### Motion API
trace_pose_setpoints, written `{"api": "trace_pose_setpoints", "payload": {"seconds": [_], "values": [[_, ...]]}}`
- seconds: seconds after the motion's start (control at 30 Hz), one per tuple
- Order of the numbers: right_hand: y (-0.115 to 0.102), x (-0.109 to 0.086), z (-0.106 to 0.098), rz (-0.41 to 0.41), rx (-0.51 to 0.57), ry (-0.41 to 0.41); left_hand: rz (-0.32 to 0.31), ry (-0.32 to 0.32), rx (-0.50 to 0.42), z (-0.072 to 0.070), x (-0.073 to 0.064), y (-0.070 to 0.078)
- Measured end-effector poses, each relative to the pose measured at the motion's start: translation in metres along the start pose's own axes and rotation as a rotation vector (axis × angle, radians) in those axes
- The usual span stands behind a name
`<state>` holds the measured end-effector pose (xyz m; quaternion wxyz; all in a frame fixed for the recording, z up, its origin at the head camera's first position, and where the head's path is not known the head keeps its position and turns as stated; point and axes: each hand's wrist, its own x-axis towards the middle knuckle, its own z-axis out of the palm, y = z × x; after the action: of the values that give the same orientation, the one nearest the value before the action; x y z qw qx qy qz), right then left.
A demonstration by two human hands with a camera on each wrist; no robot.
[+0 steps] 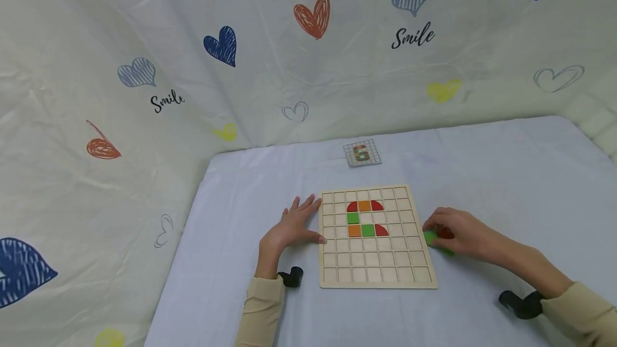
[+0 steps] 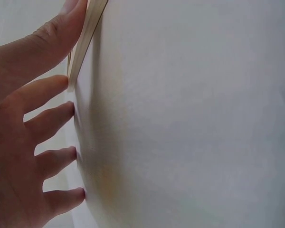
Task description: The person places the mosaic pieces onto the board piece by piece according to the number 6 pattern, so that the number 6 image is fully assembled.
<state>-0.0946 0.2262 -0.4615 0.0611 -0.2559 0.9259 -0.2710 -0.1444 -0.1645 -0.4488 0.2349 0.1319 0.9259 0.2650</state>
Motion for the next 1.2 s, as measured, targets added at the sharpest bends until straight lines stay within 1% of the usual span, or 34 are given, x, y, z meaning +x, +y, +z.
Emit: {"api": "trace_pose_setpoints", "payload": {"seconds": [0.13, 0.27, 0.37, 0.5, 0.57, 0.63, 0.73, 0.83, 1.0, 1.1, 1.2], "values": [[-0.0016, -0.0002, 0.0011, 0.007, -0.029, -0.001, 0.002, -0.002, 0.007, -0.0003, 0.0011, -0.0004], [-0.0026, -0.0007, 0.0031, 0.013, -0.03, 0.017, 0.0, -0.002, 0.011, -0.0002, 0.0021, -0.0008], [-0.0028, -0.0015, 0.0052, 0.012, -0.021, 0.044, -0.002, 0.001, 0.01, 0.0005, 0.0027, -0.0014], [-0.0032, -0.0034, 0.006, 0.03, 0.03, 0.069, -0.002, 0.003, 0.007, 0.0014, 0.003, -0.0019], [-0.0021, -0.0043, 0.0059, 0.011, 0.053, 0.098, -0.003, 0.002, 0.006, 0.0016, 0.003, -0.0017], [0.0002, -0.0046, 0.0061, -0.033, 0.069, 0.133, -0.007, 0.002, 0.009, 0.0014, 0.0026, -0.0013], [0.0043, -0.004, 0.0084, -0.124, 0.054, 0.204, -0.01, 0.003, 0.013, 0.0009, 0.0021, -0.0011], [0.0054, -0.0031, 0.0088, -0.163, 0.044, 0.246, -0.01, 0.005, 0.015, 0.0007, 0.0016, -0.001], [0.0024, -0.0038, 0.0068, -0.165, 0.048, 0.278, -0.009, 0.005, 0.012, 0.0004, 0.0006, -0.0011], [-0.0007, -0.0043, 0.0063, -0.145, 0.06, 0.276, -0.006, 0.005, 0.009, 0.0003, 0.0, -0.0014], [-0.0031, -0.0039, 0.0059, -0.125, 0.085, 0.255, -0.004, 0.004, 0.008, 0.0002, 0.0002, -0.0019]]}}
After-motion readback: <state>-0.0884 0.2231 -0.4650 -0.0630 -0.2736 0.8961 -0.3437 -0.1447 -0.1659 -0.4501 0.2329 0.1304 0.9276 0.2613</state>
